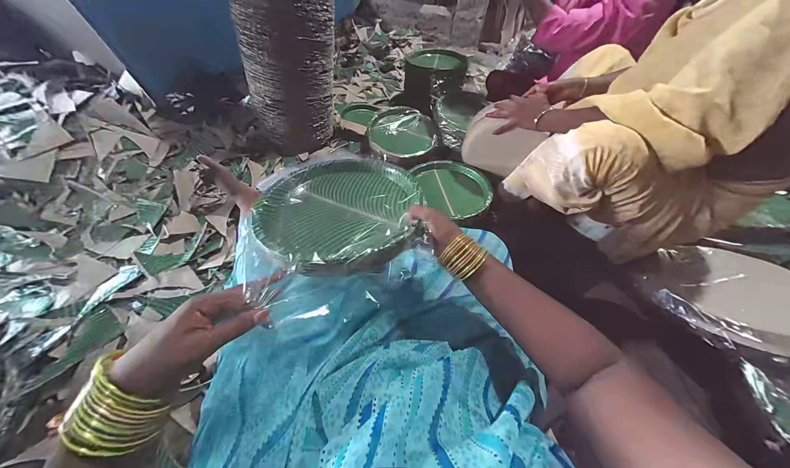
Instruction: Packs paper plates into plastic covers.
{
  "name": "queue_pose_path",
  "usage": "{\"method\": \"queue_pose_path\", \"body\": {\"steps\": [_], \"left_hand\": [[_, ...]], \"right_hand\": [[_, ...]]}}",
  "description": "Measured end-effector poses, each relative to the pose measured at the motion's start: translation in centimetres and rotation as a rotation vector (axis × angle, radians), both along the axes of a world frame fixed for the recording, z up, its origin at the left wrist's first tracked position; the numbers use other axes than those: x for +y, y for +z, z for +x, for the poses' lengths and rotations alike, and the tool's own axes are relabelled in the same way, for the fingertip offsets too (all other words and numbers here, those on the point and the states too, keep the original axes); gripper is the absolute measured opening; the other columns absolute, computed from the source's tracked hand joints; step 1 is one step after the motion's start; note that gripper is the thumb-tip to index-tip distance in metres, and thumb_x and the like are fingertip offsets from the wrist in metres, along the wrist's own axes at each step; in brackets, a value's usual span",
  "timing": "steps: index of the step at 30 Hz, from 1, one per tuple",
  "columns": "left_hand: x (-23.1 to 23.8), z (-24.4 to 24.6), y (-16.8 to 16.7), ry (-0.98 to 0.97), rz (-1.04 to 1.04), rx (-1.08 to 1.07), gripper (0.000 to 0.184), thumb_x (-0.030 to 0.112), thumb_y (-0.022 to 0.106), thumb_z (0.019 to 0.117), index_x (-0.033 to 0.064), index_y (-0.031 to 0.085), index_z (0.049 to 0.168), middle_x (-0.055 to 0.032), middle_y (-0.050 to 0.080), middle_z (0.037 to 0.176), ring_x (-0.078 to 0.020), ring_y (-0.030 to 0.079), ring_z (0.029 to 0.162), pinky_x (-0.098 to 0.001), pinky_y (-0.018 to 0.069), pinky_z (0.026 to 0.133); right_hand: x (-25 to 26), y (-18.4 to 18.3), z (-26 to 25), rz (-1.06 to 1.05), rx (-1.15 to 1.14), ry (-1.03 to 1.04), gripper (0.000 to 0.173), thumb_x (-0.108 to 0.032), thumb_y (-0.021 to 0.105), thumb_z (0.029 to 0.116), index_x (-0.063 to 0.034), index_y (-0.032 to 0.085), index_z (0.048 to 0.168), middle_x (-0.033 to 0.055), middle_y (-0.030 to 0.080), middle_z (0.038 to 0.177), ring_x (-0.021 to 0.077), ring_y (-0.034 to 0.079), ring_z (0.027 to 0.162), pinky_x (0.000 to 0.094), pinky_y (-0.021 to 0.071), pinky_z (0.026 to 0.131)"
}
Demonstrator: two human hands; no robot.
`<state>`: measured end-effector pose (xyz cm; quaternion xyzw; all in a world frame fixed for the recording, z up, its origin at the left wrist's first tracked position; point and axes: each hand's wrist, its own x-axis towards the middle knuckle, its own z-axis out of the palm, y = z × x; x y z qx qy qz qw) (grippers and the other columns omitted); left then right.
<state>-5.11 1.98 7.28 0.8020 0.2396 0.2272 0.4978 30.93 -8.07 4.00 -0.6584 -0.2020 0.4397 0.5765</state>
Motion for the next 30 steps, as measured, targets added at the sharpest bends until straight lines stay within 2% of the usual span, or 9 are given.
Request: {"method": "queue_pose_path", "body": {"steps": [3, 6, 10, 14, 18, 21, 24, 27, 30], "left_hand": [[2.5, 0.2, -0.6, -0.054, 0.051, 0.058, 0.027, 0.032, 0.067, 0.0926, 0.0130, 0.078, 0.108, 0.0082, 0.075, 0.116, 0.0007, 0.070, 0.104, -0.0199, 0.0563, 0.093], [4.6, 0.5, -3.1, -0.117, -0.262, -0.115, 0.035, 0.049, 0.066, 0.0949, 0.0260, 0.077, 0.118, 0.0060, 0.075, 0.121, -0.0091, 0.071, 0.110, -0.0276, 0.0579, 0.097], [6.8, 2.3, -10.8, 0.055, -0.742, -0.205, 0.068, 0.062, 0.072, 0.0849, 0.0126, 0.064, 0.131, -0.0102, 0.066, 0.135, -0.0320, 0.067, 0.119, -0.0493, 0.0603, 0.093], [7.2, 4.5, -17.1, 0.161, -0.900, -0.148, 0.053, 0.040, 0.066, 0.0956, 0.0050, 0.058, 0.135, -0.0122, 0.065, 0.136, -0.0303, 0.067, 0.119, -0.0462, 0.0591, 0.096], [8.6, 5.6, -17.3, 0.242, -0.949, -0.138, 0.050, 0.031, 0.064, 0.0967, 0.0037, 0.054, 0.137, -0.0148, 0.065, 0.135, -0.0321, 0.069, 0.115, -0.0469, 0.0603, 0.094], [9.2, 6.0, -17.2, 0.245, -0.968, -0.126, 0.051, 0.030, 0.068, 0.0951, 0.0039, 0.055, 0.137, -0.0153, 0.064, 0.137, -0.0333, 0.069, 0.115, -0.0481, 0.0606, 0.093], [9.6, 6.0, -17.2, 0.257, -0.995, -0.164, 0.058, 0.036, 0.073, 0.0925, 0.0051, 0.054, 0.138, -0.0148, 0.064, 0.137, -0.0335, 0.069, 0.116, -0.0490, 0.0603, 0.094], [10.0, 5.9, -17.9, 0.207, -1.022, -0.260, 0.051, 0.036, 0.071, 0.0952, 0.0091, 0.059, 0.137, -0.0144, 0.065, 0.137, -0.0329, 0.069, 0.116, -0.0496, 0.0599, 0.094], [10.2, 6.2, -17.7, 0.189, -1.038, -0.250, 0.049, 0.036, 0.071, 0.0952, 0.0114, 0.060, 0.136, -0.0128, 0.065, 0.137, -0.0319, 0.068, 0.117, -0.0493, 0.0597, 0.095]], "right_hand": [[1.0, -0.6, 0.7, -0.036, -0.035, -0.100, 0.021, -0.018, 0.056, 0.1041, 0.0015, 0.060, 0.111, 0.0086, 0.057, 0.090, 0.0136, 0.055, 0.077, 0.0314, 0.0496, 0.070], [2.2, -3.5, 2.0, -0.064, -0.020, -0.139, 0.026, -0.016, 0.049, 0.1074, 0.0052, 0.059, 0.119, 0.0124, 0.061, 0.099, 0.0148, 0.058, 0.084, 0.0328, 0.0515, 0.076], [4.0, -5.8, 3.4, 0.004, 0.216, -0.347, 0.020, -0.017, 0.047, 0.1063, -0.0013, 0.056, 0.113, 0.0078, 0.057, 0.086, 0.0140, 0.057, 0.071, 0.0313, 0.0519, 0.061], [8.2, -4.8, 8.9, 0.153, 0.235, -0.527, 0.024, -0.025, 0.041, 0.1088, -0.0053, 0.053, 0.117, 0.0072, 0.057, 0.088, 0.0161, 0.057, 0.071, 0.0336, 0.0517, 0.061], [15.4, -0.4, 18.6, 0.412, 0.123, -0.688, 0.028, -0.032, 0.038, 0.1083, -0.0116, 0.051, 0.123, 0.0057, 0.060, 0.098, 0.0162, 0.061, 0.080, 0.0373, 0.0553, 0.068], [20.1, 1.8, 25.3, 0.493, 0.138, -0.722, 0.054, -0.050, 0.036, 0.1098, -0.0157, 0.037, 0.152, 0.0145, 0.056, 0.136, 0.0261, 0.064, 0.108, 0.0435, 0.0583, 0.083], [22.8, 0.8, 25.4, 0.222, 0.056, -0.506, 0.079, -0.063, 0.035, 0.1056, -0.0065, 0.020, 0.158, 0.0227, 0.055, 0.139, 0.0274, 0.070, 0.104, 0.0382, 0.0608, 0.083], [23.8, -5.6, 20.3, 0.009, -0.326, -0.051, 0.052, -0.032, 0.046, 0.1101, 0.0016, 0.037, 0.149, 0.0221, 0.064, 0.127, 0.0286, 0.069, 0.105, 0.0430, 0.0583, 0.087], [22.3, -13.1, 13.2, -0.265, -0.714, 0.504, 0.057, -0.016, 0.071, 0.0967, 0.0028, 0.050, 0.147, 0.0268, 0.060, 0.138, 0.0391, 0.059, 0.128, 0.0558, 0.0454, 0.110]]}}
